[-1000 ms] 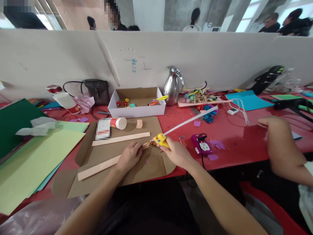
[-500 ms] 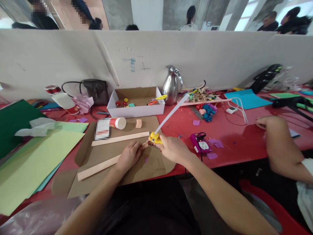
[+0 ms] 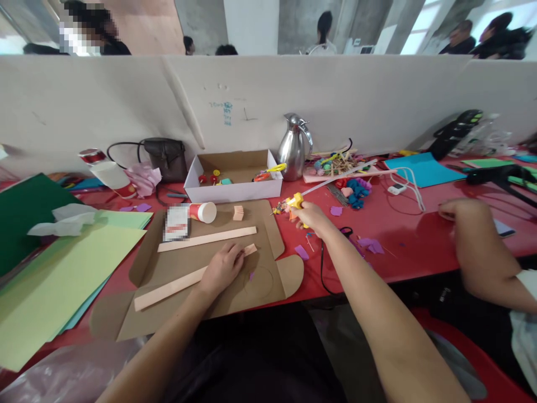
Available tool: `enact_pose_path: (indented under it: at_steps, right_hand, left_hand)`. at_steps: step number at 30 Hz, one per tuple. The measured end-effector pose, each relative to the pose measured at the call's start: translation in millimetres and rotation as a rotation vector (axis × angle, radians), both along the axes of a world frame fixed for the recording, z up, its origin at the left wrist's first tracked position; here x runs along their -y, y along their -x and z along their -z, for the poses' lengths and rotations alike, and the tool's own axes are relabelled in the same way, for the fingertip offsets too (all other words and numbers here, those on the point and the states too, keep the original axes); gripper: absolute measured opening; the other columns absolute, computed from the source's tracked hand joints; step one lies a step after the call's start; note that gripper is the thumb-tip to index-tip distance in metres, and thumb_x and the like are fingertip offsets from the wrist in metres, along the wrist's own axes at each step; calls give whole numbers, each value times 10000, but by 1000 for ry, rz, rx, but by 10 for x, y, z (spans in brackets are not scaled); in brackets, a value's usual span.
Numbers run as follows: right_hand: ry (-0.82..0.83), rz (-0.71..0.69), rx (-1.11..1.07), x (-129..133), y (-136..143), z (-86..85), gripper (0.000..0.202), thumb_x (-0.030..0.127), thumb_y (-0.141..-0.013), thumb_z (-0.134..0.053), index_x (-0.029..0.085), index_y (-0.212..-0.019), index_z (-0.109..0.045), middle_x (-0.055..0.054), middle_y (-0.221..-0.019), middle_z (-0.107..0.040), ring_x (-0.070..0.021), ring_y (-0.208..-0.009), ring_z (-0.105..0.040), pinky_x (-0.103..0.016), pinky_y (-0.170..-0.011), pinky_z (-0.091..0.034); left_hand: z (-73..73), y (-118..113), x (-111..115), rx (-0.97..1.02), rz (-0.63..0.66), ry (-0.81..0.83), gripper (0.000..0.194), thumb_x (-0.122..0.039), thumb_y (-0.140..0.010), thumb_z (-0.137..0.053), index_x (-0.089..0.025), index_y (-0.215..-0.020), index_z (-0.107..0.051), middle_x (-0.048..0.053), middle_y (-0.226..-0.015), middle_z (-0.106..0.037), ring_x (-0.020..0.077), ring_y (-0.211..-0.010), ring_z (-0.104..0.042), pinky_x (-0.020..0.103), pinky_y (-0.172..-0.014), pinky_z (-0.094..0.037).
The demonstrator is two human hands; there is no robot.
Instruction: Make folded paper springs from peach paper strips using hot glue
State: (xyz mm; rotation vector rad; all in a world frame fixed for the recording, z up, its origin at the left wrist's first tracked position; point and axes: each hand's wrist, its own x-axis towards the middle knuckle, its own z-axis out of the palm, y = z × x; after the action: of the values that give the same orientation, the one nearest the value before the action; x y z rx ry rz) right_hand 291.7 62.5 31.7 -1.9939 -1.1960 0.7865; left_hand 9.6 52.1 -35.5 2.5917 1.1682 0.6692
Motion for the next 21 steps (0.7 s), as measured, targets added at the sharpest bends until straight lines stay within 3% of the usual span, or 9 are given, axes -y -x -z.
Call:
enact_pose_path:
  at_steps: [3,5,9,11,16,21]
  right_hand:
    - [22,80,66,-225,-105,185,207,338,-855,-573,141,-872,-634,-96,-727,-694,-186,-617,-652,-249,-543,-453]
    - [12,119,116,-302,-136,293,179,305,-824,-612,129,-811,-636,-152,-805,-698,-252,-808,-673,-273,-628,-463]
    - [-44,172,137,-304,-136,428,104,220,-755,-671,126,-759,-627,-218,-986,-674,-318,-1106,-574,-285,-753,-444]
    - [-61,178,86,-261,-120,451,116,239,-745,-679,138,-759,-623,-185,-945,-682,-292,-1059,-598,-268,-714,-452]
    - [-91,140,-152,-117,-73,430,244,360,-718,-694,162,-833,-611,-49,-729,-667,-169,-698,-646,-212,-528,-453]
    - [-208,116,-430,25,-23,366,345,291,-664,-707,220,-943,-517,1,-854,-666,-137,-700,-659,-209,-549,-495]
  left_hand:
    - [-6,13,3,6,14,10,190,-165,-914,-444,-199,-1001,-609,51,-963,-596,169,-884,-591,290,-807,-477]
    - [-7,25,7,-5,26,2,217,-164,-908,-462,-211,-1036,-631,52,-974,-598,167,-901,-594,282,-814,-479]
    - [-11,34,15,-50,18,-1,261,-169,-904,-472,-226,-1073,-662,58,-951,-598,165,-859,-602,286,-791,-495]
    - [-11,31,12,-50,13,-4,270,-167,-904,-471,-225,-1082,-666,60,-943,-600,167,-857,-605,294,-798,-501]
    - [10,27,-13,38,39,-23,284,-136,-900,-463,-222,-1105,-638,61,-1063,-628,171,-971,-602,311,-886,-493]
    - [-12,25,14,-93,37,-105,257,-150,-899,-467,-202,-1087,-634,76,-1022,-674,215,-995,-591,359,-894,-482]
